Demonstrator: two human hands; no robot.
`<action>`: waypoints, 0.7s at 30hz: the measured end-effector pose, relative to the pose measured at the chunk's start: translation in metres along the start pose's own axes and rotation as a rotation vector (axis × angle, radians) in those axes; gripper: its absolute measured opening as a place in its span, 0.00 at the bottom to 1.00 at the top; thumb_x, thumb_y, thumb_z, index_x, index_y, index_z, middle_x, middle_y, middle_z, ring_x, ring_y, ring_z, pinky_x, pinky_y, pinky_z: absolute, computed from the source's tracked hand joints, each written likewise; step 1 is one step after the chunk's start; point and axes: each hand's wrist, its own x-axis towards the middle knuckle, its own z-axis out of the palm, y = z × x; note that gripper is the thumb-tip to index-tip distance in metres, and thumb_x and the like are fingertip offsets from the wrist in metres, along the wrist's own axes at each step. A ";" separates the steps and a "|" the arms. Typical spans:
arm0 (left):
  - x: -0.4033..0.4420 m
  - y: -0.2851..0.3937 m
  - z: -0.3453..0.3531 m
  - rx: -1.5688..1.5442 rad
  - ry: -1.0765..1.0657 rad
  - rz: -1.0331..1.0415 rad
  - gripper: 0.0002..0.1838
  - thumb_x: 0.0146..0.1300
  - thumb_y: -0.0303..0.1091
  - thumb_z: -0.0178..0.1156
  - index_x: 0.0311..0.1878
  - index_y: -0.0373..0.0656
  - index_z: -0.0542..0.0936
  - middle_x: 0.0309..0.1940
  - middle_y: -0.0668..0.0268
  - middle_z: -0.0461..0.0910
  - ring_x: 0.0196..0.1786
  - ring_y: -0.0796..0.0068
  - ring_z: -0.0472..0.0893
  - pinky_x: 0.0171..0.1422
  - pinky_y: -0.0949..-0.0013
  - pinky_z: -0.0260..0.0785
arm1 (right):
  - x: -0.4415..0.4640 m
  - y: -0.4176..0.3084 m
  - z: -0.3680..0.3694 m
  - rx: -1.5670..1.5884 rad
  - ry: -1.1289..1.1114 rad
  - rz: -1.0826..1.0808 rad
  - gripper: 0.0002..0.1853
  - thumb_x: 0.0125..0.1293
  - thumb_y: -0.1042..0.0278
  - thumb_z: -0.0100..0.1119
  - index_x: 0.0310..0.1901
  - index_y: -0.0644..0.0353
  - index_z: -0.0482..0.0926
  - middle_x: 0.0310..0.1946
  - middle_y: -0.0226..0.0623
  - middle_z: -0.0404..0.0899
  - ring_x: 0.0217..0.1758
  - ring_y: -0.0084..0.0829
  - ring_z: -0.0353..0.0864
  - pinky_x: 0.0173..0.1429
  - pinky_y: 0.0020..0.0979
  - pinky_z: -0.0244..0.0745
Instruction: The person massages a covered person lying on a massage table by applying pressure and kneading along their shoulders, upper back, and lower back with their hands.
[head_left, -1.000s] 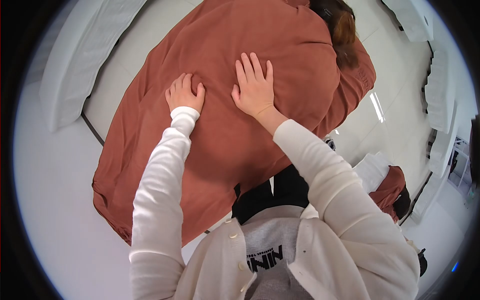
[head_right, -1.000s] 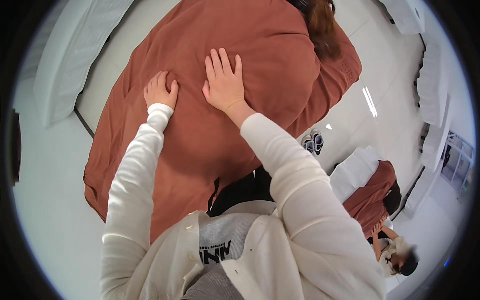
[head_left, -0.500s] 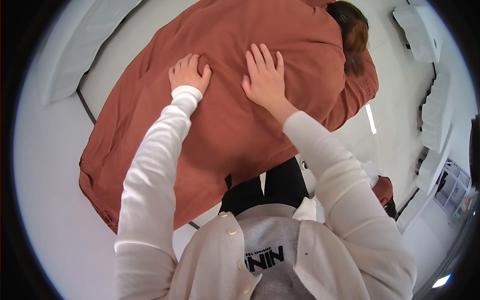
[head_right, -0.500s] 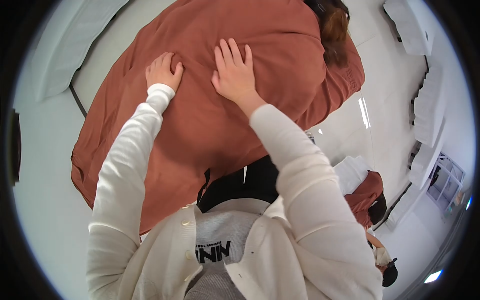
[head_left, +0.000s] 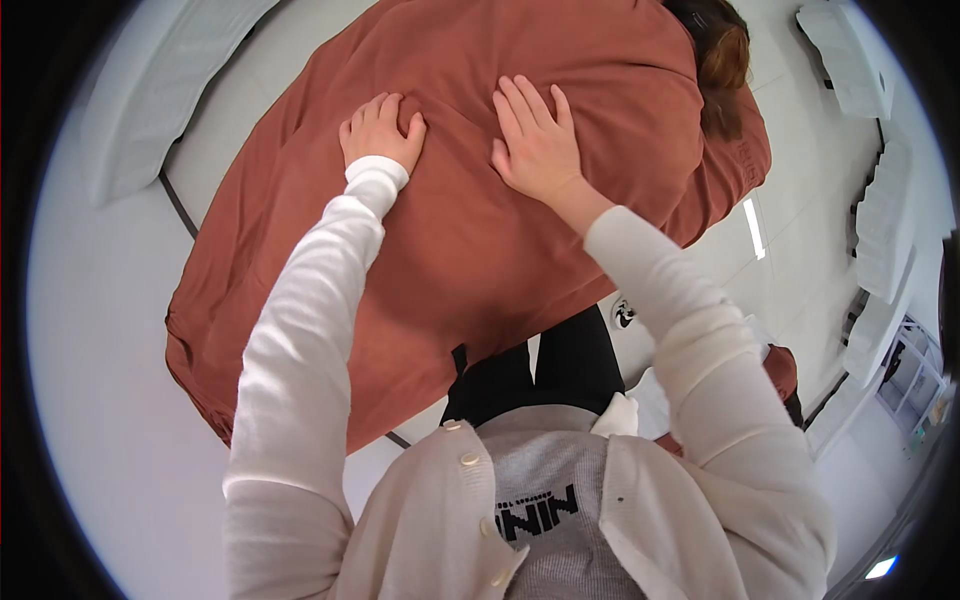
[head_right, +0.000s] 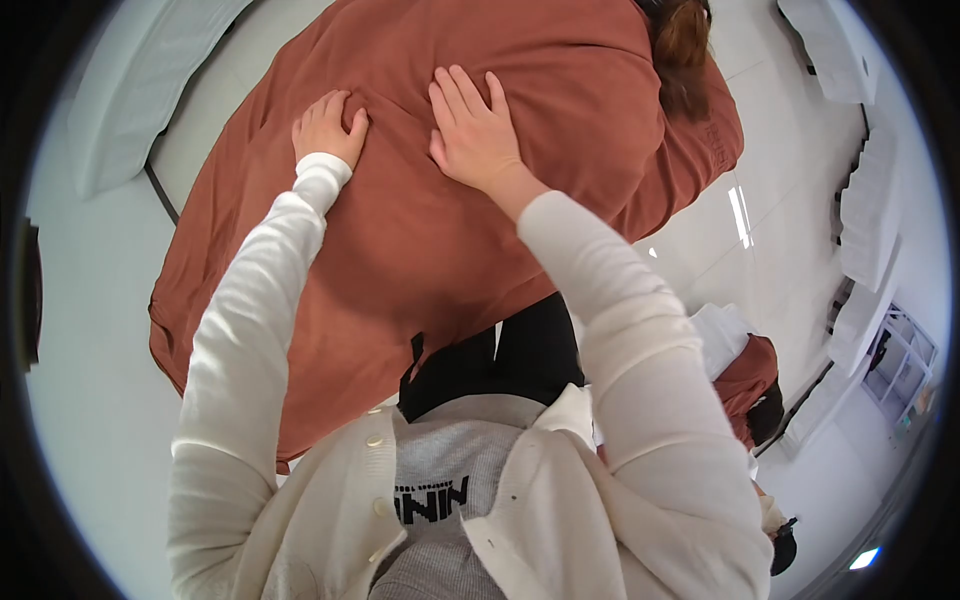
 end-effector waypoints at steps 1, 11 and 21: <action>-0.002 0.002 0.000 -0.010 0.000 0.007 0.24 0.63 0.51 0.56 0.57 0.48 0.78 0.61 0.66 0.77 0.65 0.66 0.72 0.71 0.54 0.56 | -0.004 0.008 -0.005 0.003 0.003 0.006 0.30 0.54 0.60 0.61 0.60 0.60 0.74 0.67 0.39 0.69 0.74 0.39 0.62 0.73 0.56 0.53; 0.001 0.000 0.001 0.075 -0.065 -0.016 0.26 0.65 0.52 0.54 0.62 0.50 0.75 0.64 0.67 0.74 0.67 0.63 0.70 0.72 0.53 0.56 | 0.012 -0.005 0.007 0.030 0.047 0.026 0.25 0.56 0.59 0.61 0.57 0.53 0.78 0.67 0.38 0.69 0.72 0.37 0.64 0.74 0.55 0.53; -0.009 0.006 0.001 0.046 0.005 0.046 0.25 0.64 0.50 0.55 0.59 0.48 0.76 0.62 0.66 0.75 0.66 0.62 0.70 0.70 0.51 0.56 | -0.009 0.027 -0.011 0.078 -0.010 -0.146 0.24 0.54 0.61 0.62 0.56 0.54 0.78 0.67 0.37 0.70 0.74 0.37 0.62 0.74 0.51 0.54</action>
